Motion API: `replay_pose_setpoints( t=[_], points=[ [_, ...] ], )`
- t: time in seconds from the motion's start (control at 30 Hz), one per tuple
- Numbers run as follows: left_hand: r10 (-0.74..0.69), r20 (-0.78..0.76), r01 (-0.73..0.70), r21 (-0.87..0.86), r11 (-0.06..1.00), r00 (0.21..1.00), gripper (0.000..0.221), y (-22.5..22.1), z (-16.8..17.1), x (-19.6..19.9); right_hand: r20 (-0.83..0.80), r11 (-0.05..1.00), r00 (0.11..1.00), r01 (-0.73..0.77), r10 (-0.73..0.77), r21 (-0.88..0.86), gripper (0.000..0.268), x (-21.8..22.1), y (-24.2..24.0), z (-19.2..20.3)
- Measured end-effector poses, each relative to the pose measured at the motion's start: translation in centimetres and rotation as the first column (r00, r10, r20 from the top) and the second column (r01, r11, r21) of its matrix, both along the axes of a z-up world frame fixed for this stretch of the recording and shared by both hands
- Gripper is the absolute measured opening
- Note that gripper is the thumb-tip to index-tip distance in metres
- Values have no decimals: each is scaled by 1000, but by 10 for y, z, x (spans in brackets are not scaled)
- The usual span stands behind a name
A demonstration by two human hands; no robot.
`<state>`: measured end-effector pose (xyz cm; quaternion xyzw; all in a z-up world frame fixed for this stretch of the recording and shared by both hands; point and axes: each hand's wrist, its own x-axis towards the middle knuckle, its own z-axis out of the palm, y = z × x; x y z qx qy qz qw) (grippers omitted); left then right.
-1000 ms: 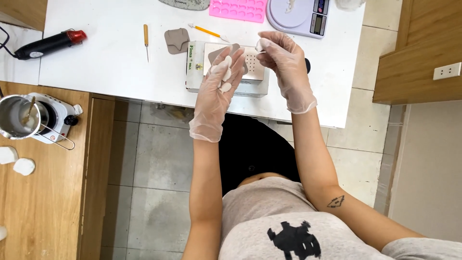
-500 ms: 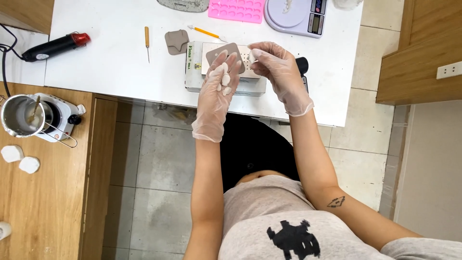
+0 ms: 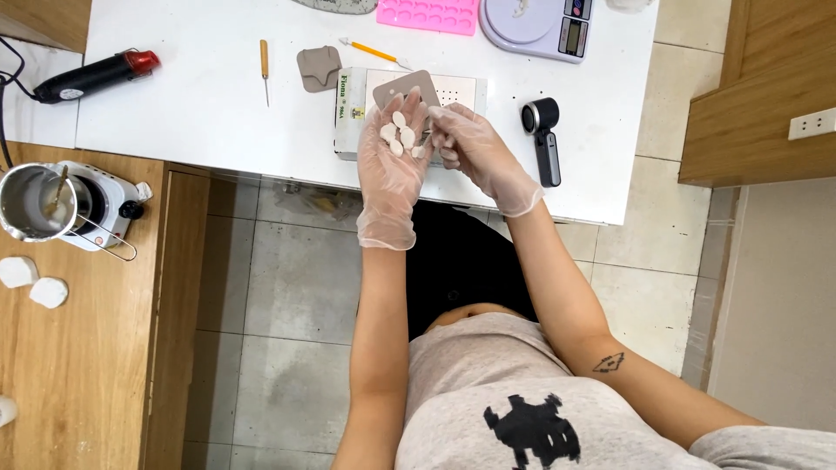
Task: Melting wax and preparing silicone molds for candle making.
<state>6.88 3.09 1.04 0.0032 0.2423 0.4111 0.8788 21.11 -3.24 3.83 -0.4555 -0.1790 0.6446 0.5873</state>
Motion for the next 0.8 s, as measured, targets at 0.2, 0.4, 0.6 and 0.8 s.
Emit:
replay_pose_setpoints(
  t=[0.2,0.4,0.6,0.8],
  points=[
    [83,160,-89,30,996,984,40,-3,-1,0,483,998,875,-4,34,-63,26,-14,4,1],
    [89,230,-88,-17,996,969,41,-8,-4,4,471,996,881,5,37,-87,26,-23,7,8],
    [62,189,-39,-120,992,980,39,-5,-12,2,489,985,872,93,-9,-147,25,-21,9,8],
    [-58,13,60,-200,978,998,30,-9,-45,3,483,973,876,97,15,-207,23,-15,9,12]
  ],
)
